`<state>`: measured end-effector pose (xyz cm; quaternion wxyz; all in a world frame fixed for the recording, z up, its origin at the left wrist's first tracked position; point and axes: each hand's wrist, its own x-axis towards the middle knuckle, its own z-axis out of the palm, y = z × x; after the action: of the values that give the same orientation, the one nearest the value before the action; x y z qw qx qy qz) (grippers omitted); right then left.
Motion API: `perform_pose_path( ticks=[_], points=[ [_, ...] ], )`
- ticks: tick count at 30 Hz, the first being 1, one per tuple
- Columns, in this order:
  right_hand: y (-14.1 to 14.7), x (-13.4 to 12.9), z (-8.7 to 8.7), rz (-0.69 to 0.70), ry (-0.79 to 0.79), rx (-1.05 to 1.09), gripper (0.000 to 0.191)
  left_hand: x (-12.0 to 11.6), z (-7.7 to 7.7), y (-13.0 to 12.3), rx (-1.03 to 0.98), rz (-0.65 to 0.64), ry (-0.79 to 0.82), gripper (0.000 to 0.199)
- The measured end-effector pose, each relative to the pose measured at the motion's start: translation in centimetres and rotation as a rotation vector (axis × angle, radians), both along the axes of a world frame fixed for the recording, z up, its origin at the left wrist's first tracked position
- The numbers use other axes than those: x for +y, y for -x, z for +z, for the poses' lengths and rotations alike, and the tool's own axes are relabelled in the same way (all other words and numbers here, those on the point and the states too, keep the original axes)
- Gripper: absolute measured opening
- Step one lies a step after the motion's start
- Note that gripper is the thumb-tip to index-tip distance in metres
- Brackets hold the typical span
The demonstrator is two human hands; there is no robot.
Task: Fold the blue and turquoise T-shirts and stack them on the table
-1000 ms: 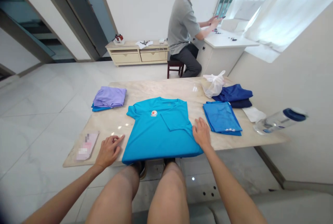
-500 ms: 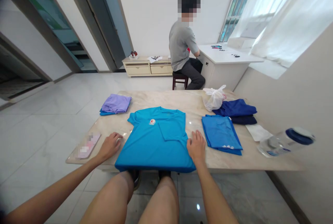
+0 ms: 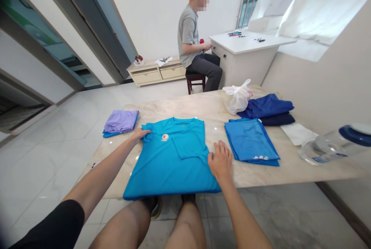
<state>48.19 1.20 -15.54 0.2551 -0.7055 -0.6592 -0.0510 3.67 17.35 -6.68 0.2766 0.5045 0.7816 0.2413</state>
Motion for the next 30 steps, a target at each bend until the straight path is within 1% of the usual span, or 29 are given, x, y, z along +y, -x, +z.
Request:
perform_pose_path(
  ticks=[2,4,6,9,10,11,13,14,15,16,17,19,20,22,23,24,25,27,28,30],
  points=[
    [0.0,0.0,0.2,0.002,0.005,0.010,0.047,-0.5,0.9,-0.1,-0.121,-0.021,-0.017,0.037],
    [0.0,0.0,0.2,0.006,0.009,0.023,0.047,-1.0,1.9,-0.1,-0.168,-0.032,-0.063,0.035],
    [0.0,0.0,0.2,0.009,0.013,0.038,0.048,-1.3,3.0,-0.7,-0.168,-0.018,-0.147,0.032],
    [-0.1,0.0,0.1,0.006,0.020,0.054,0.049,-1.7,4.4,-3.0,-0.129,-0.027,-0.286,0.033],
    [-0.2,0.1,0.0,0.006,0.022,0.057,0.050,-2.0,4.8,-4.1,-0.123,-0.065,-0.326,0.036],
    [-0.2,0.1,0.0,0.007,0.023,0.058,0.050,-2.5,5.1,-5.2,-0.118,-0.135,-0.373,0.039],
    [-0.3,0.2,-0.1,0.010,0.021,0.058,0.050,-4.2,5.5,-6.7,-0.095,-0.321,-0.489,0.048],
    [-0.4,0.2,-0.2,0.011,0.018,0.057,0.050,-5.4,5.5,-6.9,-0.067,-0.402,-0.543,0.052],
    [-0.4,0.2,-0.2,0.012,0.015,0.056,0.050,-6.9,5.3,-6.6,-0.026,-0.455,-0.577,0.055],
    [-0.5,0.2,-0.3,0.012,0.012,0.053,0.049,-8.7,4.8,-5.8,0.031,-0.472,-0.578,0.057],
    [-0.5,0.2,-0.3,0.013,0.010,0.050,0.049,-10.7,4.2,-4.4,0.106,-0.453,-0.543,0.058],
    [-0.7,0.3,-0.5,0.016,0.009,0.043,0.049,-15.5,2.4,-0.7,0.318,-0.364,-0.408,0.058],
    [-0.7,0.3,-0.6,0.018,0.007,0.041,0.049,-18.1,1.3,1.5,0.461,-0.298,-0.341,0.058],
    [-0.8,0.3,-0.8,0.018,0.001,0.040,0.049,-23.2,-0.9,5.7,0.725,-0.111,-0.233,0.063],
    [-0.8,0.4,-0.9,0.016,-0.003,0.040,0.049,-25.4,-1.8,7.6,0.813,0.009,-0.172,0.067],
    [-0.8,0.4,-0.9,0.014,-0.006,0.040,0.049,-27.4,-2.5,9.2,0.857,0.086,-0.109,0.072],
    [-0.8,0.4,-0.9,0.012,-0.006,0.040,0.049,-28.8,-3.1,10.4,0.871,0.115,-0.057,0.074],
    [-0.8,0.4,-0.9,0.015,-0.003,0.038,0.049,-30.5,-3.4,11.9,0.859,0.123,0.024,0.072],
    [-0.8,0.4,-0.9,0.020,-0.001,0.036,0.050,-30.8,-3.3,12.3,0.854,0.129,0.046,0.069],
    [-1.0,0.4,-0.8,0.038,-0.004,0.029,0.051,-30.6,-2.6,12.6,0.852,0.189,0.077,0.065]
  ],
)
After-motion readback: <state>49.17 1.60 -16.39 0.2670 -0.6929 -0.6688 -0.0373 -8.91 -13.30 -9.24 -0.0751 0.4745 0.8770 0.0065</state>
